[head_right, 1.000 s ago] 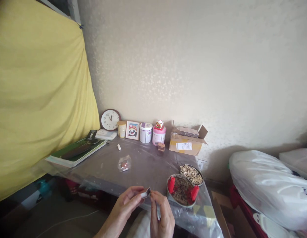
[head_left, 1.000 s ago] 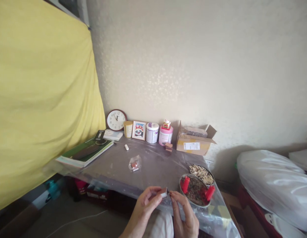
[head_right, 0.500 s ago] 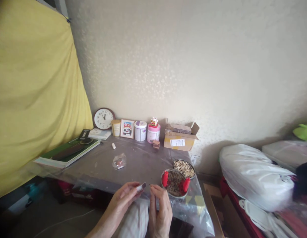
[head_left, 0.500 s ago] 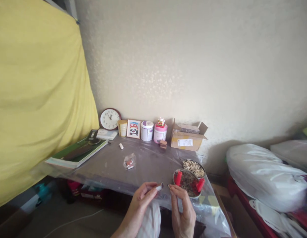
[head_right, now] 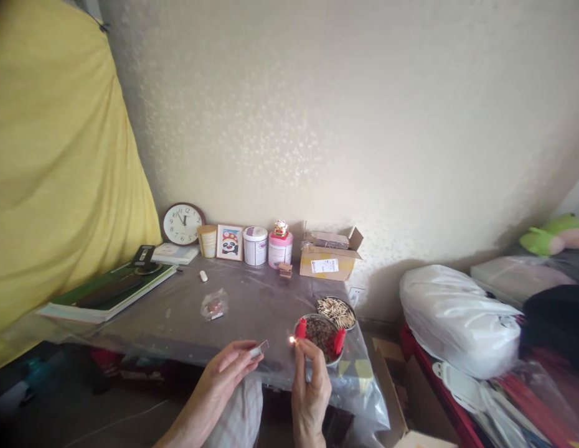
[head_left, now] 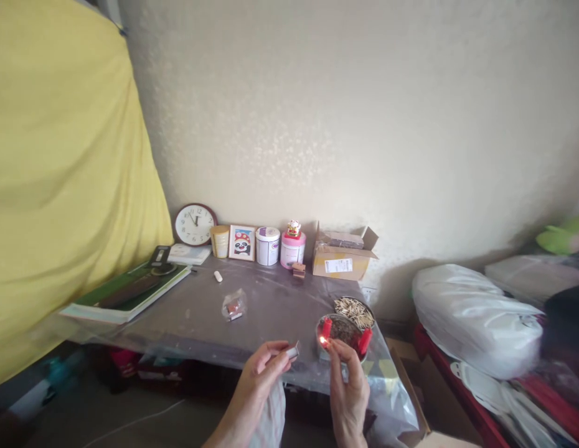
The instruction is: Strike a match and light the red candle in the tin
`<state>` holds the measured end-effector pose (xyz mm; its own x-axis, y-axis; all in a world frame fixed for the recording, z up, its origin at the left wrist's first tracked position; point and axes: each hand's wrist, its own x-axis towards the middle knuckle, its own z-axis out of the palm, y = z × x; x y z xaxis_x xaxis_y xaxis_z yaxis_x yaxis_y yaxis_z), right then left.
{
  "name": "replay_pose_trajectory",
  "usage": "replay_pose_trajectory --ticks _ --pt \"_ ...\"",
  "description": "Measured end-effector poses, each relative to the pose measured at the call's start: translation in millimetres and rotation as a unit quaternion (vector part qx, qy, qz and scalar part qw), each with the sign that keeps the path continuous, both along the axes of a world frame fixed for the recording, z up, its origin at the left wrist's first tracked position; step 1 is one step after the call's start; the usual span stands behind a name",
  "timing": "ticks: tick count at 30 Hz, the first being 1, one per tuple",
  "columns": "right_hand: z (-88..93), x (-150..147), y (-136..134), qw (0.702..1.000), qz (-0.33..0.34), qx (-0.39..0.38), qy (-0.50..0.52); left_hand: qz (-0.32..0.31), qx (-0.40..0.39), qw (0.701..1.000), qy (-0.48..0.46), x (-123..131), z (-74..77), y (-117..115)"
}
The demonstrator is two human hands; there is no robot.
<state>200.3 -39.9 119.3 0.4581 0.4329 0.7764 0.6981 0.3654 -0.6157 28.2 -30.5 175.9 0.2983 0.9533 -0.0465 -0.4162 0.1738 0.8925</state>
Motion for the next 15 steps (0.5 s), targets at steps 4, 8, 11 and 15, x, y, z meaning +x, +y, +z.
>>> replay_pose_trajectory --ticks 4,8,11,15 --pt "8.1 4 -8 0.992 0.019 -0.006 0.122 -0.005 -0.009 1.0 0.008 -2 -5.0 1" --pt "15.9 10 -11 0.969 0.003 -0.03 0.244 -0.013 -0.017 1.0 0.014 -8 -8.8 1" --pt "22.4 15 -14 0.96 -0.012 -0.042 0.278 0.001 -0.034 0.999 0.01 -13 -12.3 2" --pt "30.0 16 -19 0.951 -0.005 -0.047 0.305 0.01 -0.044 0.999 0.001 -18 -18.1 2"
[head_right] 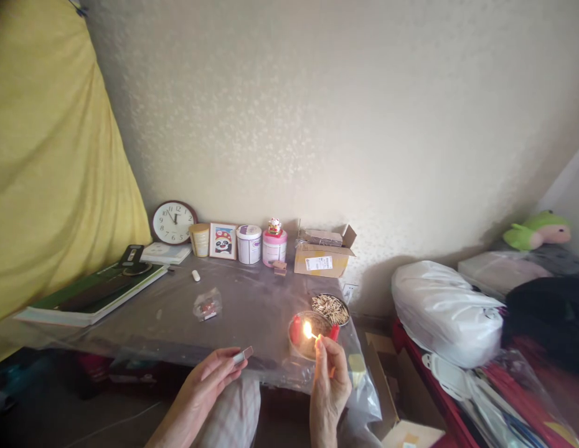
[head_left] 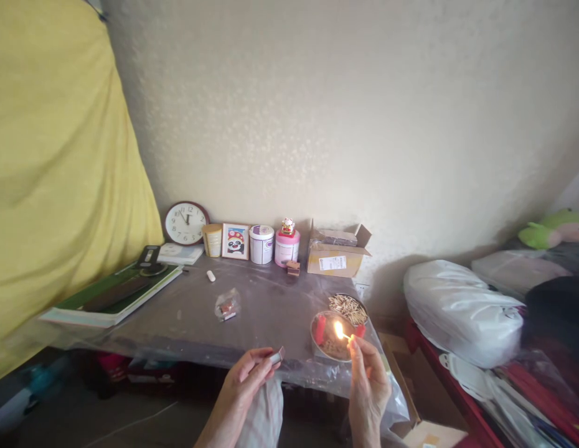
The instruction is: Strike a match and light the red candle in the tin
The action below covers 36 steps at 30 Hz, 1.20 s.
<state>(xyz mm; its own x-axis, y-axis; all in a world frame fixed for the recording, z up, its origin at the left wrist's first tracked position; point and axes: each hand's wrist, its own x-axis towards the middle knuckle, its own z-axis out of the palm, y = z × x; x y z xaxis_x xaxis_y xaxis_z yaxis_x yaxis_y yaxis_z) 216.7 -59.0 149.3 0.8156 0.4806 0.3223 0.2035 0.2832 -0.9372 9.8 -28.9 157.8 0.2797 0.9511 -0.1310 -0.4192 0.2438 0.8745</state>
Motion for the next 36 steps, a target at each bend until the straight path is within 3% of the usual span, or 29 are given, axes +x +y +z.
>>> replay_pose_trajectory --ticks 13,27,36 --pt "2.2 4 9 0.992 0.026 0.004 0.127 -0.002 -0.002 1.0 0.011 -3 -1.7 2" --pt "-6.9 8 26 0.983 0.103 0.032 0.148 0.0 -0.003 1.0 0.03 -4 -2.7 4" --pt "-15.1 16 42 0.987 0.097 0.006 0.126 0.007 -0.007 0.999 0.031 -4 -7.1 8"
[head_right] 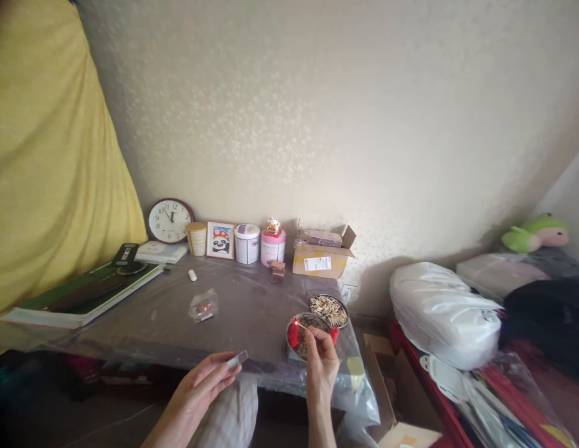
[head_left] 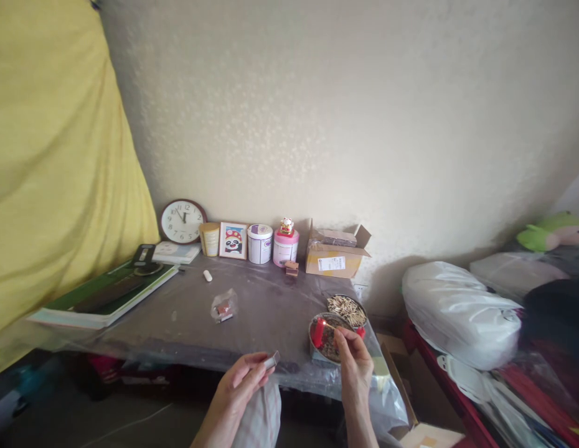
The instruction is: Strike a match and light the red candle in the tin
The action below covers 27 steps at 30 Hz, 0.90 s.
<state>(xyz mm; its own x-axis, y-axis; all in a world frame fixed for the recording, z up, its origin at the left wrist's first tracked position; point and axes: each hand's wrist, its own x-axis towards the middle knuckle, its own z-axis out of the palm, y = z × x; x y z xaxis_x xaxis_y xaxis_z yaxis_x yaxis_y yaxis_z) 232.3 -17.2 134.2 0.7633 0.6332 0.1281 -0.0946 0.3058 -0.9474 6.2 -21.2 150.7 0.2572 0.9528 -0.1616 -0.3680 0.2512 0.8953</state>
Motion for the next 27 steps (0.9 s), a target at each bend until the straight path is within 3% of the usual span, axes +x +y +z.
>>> replay_pose_trajectory --ticks 10,27 --pt "-6.2 5 11 1.0 -0.004 -0.021 -0.021 -0.008 -0.005 1.0 -0.007 0 -9.6 3" --pt "-8.9 5 18 0.999 -0.005 -0.03 -0.037 0.008 -0.013 1.0 -0.001 0 -2.4 3"
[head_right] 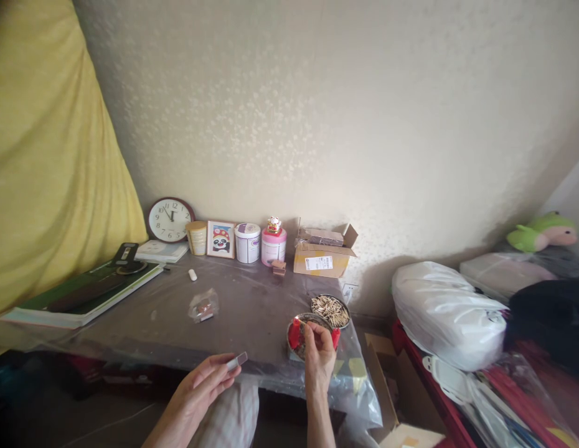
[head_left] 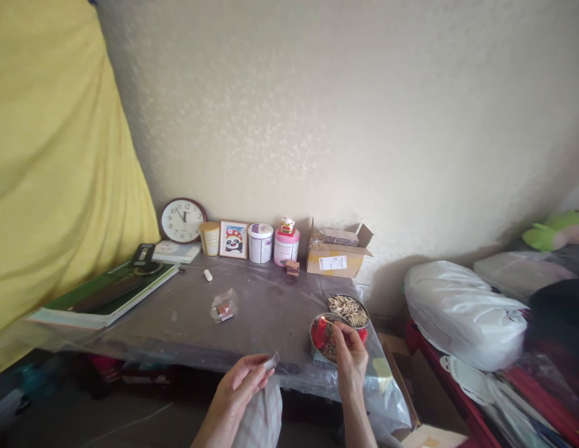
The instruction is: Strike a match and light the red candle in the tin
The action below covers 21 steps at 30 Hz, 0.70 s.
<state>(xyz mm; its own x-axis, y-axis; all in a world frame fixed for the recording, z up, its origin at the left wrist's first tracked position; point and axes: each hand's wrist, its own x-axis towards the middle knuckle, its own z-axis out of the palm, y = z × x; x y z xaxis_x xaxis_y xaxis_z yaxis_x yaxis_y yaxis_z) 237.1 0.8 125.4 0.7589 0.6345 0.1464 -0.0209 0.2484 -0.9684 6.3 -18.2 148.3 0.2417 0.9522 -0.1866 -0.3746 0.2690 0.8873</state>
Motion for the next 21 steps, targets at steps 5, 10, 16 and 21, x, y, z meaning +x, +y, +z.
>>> replay_pose_trajectory --ticks 5,10,16,21 --pt "-1.9 1.1 -0.2 1.0 -0.001 -0.001 -0.001 0.0 0.002 1.0 0.005 0.8 -1.7 0.6" --pt "-0.8 2.2 1.0 1.0 -0.005 -0.006 -0.002 -0.005 0.004 1.0 -0.002 0.3 -3.6 0.6" --pt "0.2 1.4 0.8 1.0 -0.002 -0.014 0.006 -0.012 0.008 1.0 0.002 0.6 -3.7 0.3" --pt "1.3 0.7 -1.6 1.0 0.006 -0.015 0.002 -0.014 0.01 1.0 -0.002 0.2 -5.2 0.0"
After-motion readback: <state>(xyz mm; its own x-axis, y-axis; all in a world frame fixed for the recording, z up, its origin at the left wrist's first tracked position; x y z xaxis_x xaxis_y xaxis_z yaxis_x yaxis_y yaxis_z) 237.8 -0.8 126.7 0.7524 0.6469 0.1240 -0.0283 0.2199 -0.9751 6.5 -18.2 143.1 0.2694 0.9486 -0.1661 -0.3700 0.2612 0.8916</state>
